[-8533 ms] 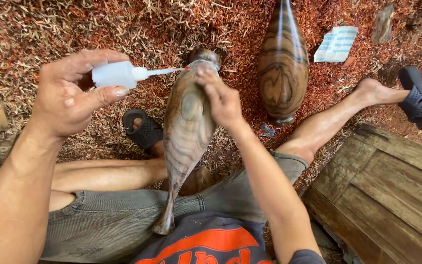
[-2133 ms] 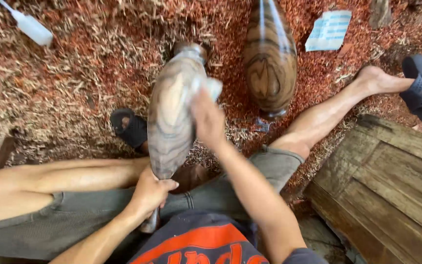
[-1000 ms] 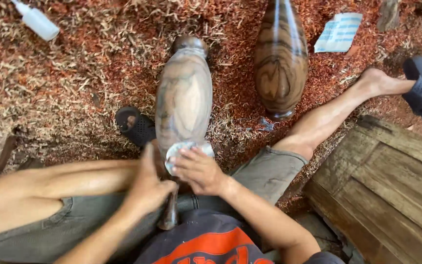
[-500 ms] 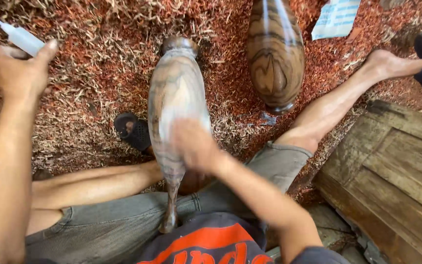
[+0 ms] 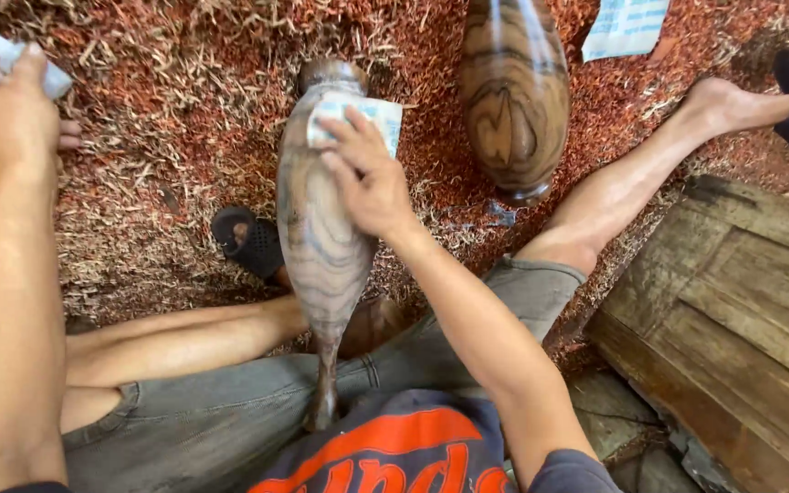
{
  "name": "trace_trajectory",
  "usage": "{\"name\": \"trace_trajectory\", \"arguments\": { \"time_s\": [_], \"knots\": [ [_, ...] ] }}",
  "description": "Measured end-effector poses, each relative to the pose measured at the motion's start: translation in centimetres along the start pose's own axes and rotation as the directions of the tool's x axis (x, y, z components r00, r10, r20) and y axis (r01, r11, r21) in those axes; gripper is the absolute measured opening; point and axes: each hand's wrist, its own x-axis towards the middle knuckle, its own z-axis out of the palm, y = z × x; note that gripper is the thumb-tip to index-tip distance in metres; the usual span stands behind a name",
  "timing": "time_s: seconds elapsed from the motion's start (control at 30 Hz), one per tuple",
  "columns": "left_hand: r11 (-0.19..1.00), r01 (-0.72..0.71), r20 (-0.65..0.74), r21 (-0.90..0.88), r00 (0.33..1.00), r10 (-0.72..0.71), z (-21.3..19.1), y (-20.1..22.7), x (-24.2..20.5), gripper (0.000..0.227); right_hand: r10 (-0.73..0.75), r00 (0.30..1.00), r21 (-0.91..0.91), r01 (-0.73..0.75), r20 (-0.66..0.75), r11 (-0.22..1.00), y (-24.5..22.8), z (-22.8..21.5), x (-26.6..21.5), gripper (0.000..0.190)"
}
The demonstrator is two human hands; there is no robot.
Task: The person sits on the ground holding a carved wooden vase between their legs. They squeeze liquid from a small plastic bottle onto the vase surface and rub it in with a cloth and a small abrasive pad, rotating the vase to treat different areas, then apply more liquid and continue rubbing.
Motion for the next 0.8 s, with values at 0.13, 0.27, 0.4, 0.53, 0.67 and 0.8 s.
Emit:
{"name": "trace_trajectory", "arguments": {
  "time_s": [0.13,0.27,0.4,0.53,0.67,0.8],
  "knots": [
    [1.000,-0.011,-0.033,0.006,0.999,0.011,-1.6,1.9,-2.8,0.026,0.129,0.991,0.046,-0.130,0.026,0.990,-4.5,-0.4,-8.4,0.039],
    [0.975,-0.222,0.170,-0.013,0.960,0.221,-5.4,3.6,-8.6,0.016,-0.313,0.908,-0.207,0.375,0.279,0.904,0.0,1.3,-14.0,0.045],
    [0.785,-0.612,0.381,0.094,0.751,0.540,-8.5,9.3,-17.4,0.020,0.437,0.876,-0.081,-0.430,0.204,0.899,-3.4,-2.8,1.2,0.037],
    [0.704,-0.692,0.372,0.163,0.704,0.605,-9.1,10.1,-21.7,0.030,-0.108,0.994,-0.128,0.109,0.021,0.986,-3.0,-0.5,-4.9,0.034],
    [0.731,-0.681,0.453,-0.049,0.637,0.624,-8.3,10.7,-23.8,0.044,-0.344,0.888,0.034,0.351,0.306,0.936,-8.6,-2.8,-15.7,0.024],
    [0.678,-0.730,0.647,-0.088,0.476,0.596,-6.2,11.2,-23.4,0.046,-0.256,0.967,0.222,0.252,-0.012,0.942,-1.4,-8.6,-19.3,0.030]
  ]
}}
